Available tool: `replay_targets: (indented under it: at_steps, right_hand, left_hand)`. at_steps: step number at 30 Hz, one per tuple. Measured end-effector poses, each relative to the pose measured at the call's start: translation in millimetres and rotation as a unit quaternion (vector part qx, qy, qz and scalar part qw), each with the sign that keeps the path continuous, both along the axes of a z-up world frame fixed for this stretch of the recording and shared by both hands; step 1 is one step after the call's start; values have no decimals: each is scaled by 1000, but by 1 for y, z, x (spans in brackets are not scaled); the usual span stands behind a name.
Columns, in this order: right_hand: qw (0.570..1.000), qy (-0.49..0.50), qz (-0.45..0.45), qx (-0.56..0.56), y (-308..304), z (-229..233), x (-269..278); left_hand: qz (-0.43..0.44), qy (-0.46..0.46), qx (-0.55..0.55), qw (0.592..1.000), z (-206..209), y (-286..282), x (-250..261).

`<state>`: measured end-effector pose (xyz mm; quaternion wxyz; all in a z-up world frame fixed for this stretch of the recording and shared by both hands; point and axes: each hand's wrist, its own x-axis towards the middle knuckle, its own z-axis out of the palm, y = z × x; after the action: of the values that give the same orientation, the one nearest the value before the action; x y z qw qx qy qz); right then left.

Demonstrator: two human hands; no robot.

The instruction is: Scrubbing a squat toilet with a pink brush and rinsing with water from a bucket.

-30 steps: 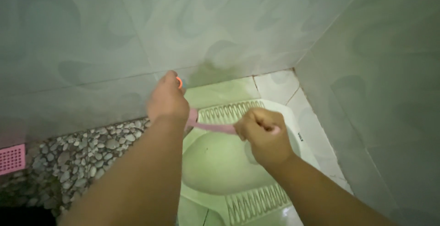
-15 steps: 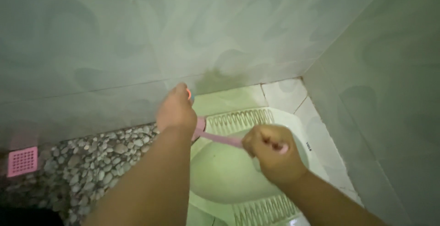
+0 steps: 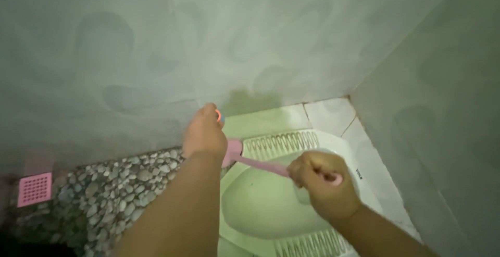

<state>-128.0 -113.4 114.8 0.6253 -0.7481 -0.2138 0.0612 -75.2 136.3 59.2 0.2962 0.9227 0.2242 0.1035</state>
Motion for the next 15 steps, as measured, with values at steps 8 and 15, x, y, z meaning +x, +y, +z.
replay_targets:
  at_steps: [8, 15]
  right_hand:
    - [998, -7, -49, 51, 56, 24, 47]
    - [996, 39, -18, 76, 57, 41, 66]
  left_hand:
    - [-4, 41, -67, 997, -10, -7, 10]
    - [5, -47, -73, 996, -53, -5, 41]
